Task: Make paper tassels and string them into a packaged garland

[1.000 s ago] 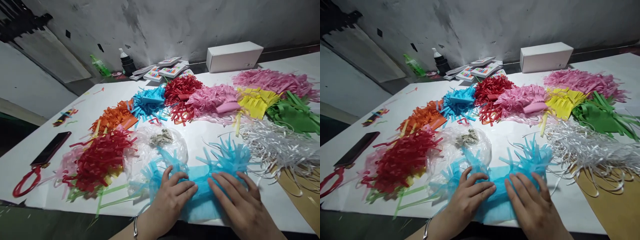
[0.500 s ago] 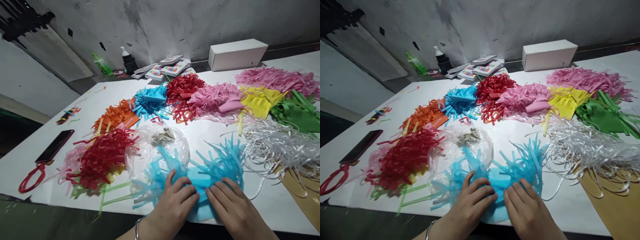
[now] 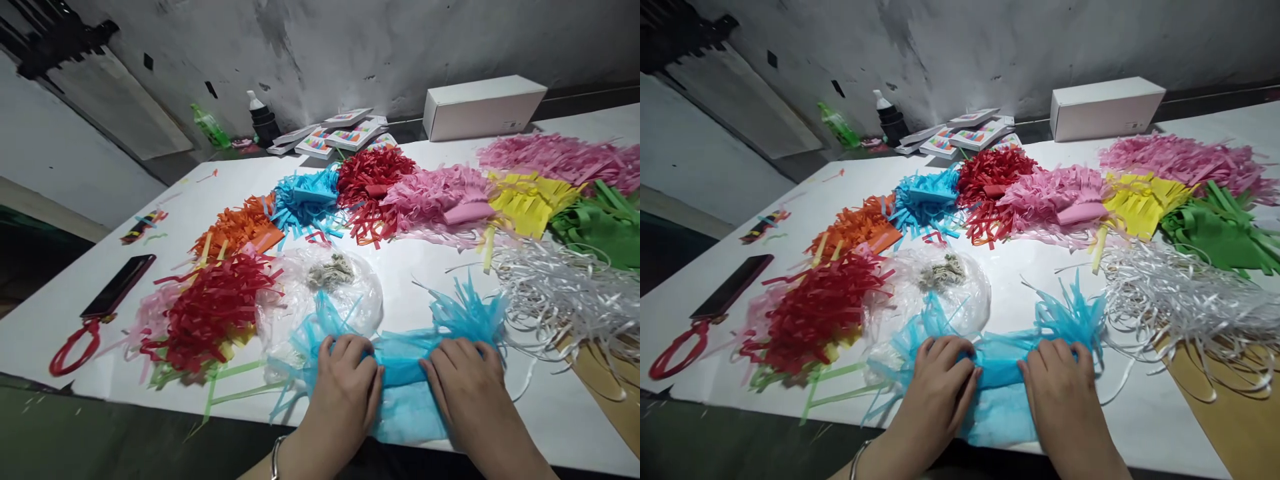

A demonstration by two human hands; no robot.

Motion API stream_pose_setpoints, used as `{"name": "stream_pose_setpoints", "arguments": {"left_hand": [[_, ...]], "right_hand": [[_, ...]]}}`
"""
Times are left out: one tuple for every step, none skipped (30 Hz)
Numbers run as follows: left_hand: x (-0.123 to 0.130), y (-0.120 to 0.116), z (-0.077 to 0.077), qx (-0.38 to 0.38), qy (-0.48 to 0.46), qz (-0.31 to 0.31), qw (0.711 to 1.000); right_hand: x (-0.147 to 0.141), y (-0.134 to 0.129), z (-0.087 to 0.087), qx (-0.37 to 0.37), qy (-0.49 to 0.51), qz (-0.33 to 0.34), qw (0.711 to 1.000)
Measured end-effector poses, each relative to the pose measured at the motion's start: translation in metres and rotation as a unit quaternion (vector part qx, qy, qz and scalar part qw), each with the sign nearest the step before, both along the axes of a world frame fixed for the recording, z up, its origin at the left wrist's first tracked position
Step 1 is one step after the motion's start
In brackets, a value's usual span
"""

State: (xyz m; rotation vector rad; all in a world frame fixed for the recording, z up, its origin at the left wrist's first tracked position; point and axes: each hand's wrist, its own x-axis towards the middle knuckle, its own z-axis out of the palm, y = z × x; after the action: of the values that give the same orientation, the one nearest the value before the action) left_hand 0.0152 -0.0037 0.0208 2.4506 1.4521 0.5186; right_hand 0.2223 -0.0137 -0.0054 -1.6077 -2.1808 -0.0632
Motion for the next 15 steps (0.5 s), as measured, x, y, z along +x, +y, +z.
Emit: {"name": "stream_pose_setpoints", "arguments": {"left_hand": [[0.002,0.003,0.0,-0.004,0.019,0.006,1.0],[0.004,0.006,0.0,-0.008,0.038,0.009,0.999],[0.005,0.008,0.0,-0.011,0.053,0.01,0.998],[0.006,0.01,-0.001,-0.013,0.065,0.01,0.998],[0.006,0.011,-0.002,-0.013,0.071,0.007,0.997],[0.007,0.012,-0.003,-0.012,0.074,0.004,0.997],[0.007,0.012,-0.004,-0.012,0.075,0.0,0.997],[0.006,0.012,-0.005,-0.012,0.076,-0.003,0.997],[0.006,0.012,-0.005,-0.014,0.077,-0.004,0.997],[0.005,0.012,-0.005,-0.015,0.076,-0.004,0.997],[0.004,0.012,-0.004,-0.014,0.073,-0.002,0.997],[0.003,0.011,-0.004,-0.011,0.066,0.0,0.998],[0.001,0.01,-0.003,-0.003,0.055,-0.002,0.998],[0.0,0.009,-0.002,0.009,0.042,-0.01,0.999],[-0.002,0.008,-0.002,0.025,0.027,-0.023,0.999]], "right_hand": [[0.0,0.0,0.002,-0.002,-0.017,-0.013,1.0],[0.001,0.0,0.003,0.002,-0.027,-0.025,0.999],[0.001,-0.001,0.004,0.014,-0.026,-0.032,0.999],[0.001,-0.002,0.005,0.035,-0.012,-0.034,0.999],[0.001,-0.004,0.005,0.061,0.014,-0.023,0.998],[0.001,-0.006,0.003,0.088,0.043,0.005,0.995],[0.0,-0.008,0.002,0.111,0.065,0.045,0.991],[-0.001,-0.01,0.0,0.123,0.074,0.089,0.986],[-0.002,-0.01,-0.003,0.126,0.071,0.129,0.981],[-0.004,-0.011,-0.005,0.125,0.06,0.159,0.977],[-0.005,-0.01,-0.007,0.124,0.047,0.177,0.975],[-0.005,-0.009,-0.009,0.122,0.04,0.182,0.975],[-0.006,-0.007,-0.009,0.124,0.044,0.18,0.975],[-0.006,-0.006,-0.009,0.126,0.054,0.176,0.975],[-0.007,-0.004,-0.007,0.126,0.068,0.169,0.975]]}}
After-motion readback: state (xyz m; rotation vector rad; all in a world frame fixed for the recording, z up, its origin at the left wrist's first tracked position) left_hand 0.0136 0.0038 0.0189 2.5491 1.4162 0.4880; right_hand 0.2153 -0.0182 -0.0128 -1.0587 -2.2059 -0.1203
